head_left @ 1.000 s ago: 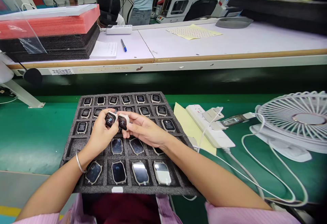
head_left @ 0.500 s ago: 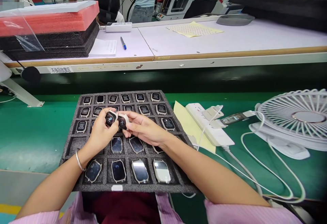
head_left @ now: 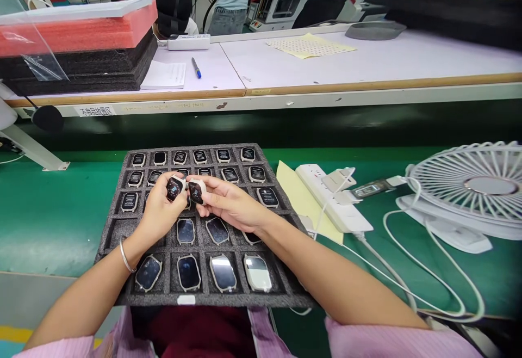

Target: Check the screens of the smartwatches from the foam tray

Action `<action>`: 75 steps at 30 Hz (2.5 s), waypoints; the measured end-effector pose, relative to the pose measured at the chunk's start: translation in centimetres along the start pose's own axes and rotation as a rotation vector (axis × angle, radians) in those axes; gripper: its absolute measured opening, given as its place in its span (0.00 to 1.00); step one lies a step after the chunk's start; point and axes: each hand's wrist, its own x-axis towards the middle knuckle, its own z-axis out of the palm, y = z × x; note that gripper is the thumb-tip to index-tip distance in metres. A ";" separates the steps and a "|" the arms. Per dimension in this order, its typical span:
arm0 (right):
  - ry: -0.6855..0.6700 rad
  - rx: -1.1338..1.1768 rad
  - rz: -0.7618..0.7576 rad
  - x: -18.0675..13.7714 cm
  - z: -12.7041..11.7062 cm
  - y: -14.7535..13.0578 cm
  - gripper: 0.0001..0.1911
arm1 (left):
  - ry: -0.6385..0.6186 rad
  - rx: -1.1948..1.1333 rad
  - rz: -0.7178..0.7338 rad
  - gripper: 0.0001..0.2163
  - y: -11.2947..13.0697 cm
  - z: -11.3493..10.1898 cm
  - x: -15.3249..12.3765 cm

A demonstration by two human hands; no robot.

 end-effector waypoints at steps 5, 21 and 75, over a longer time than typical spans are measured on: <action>0.096 0.043 0.060 0.2 -0.3 -0.2 0.22 | -0.034 -0.306 -0.276 0.24 0.3 0.0 0.3; 0.216 -0.012 0.030 0.8 -1.2 -0.6 0.20 | -0.115 -0.656 -0.416 0.23 0.6 -0.3 0.5; 0.253 -0.033 -0.016 0.8 -0.8 0.0 0.15 | -0.156 -0.536 -0.369 0.15 0.5 -0.1 0.3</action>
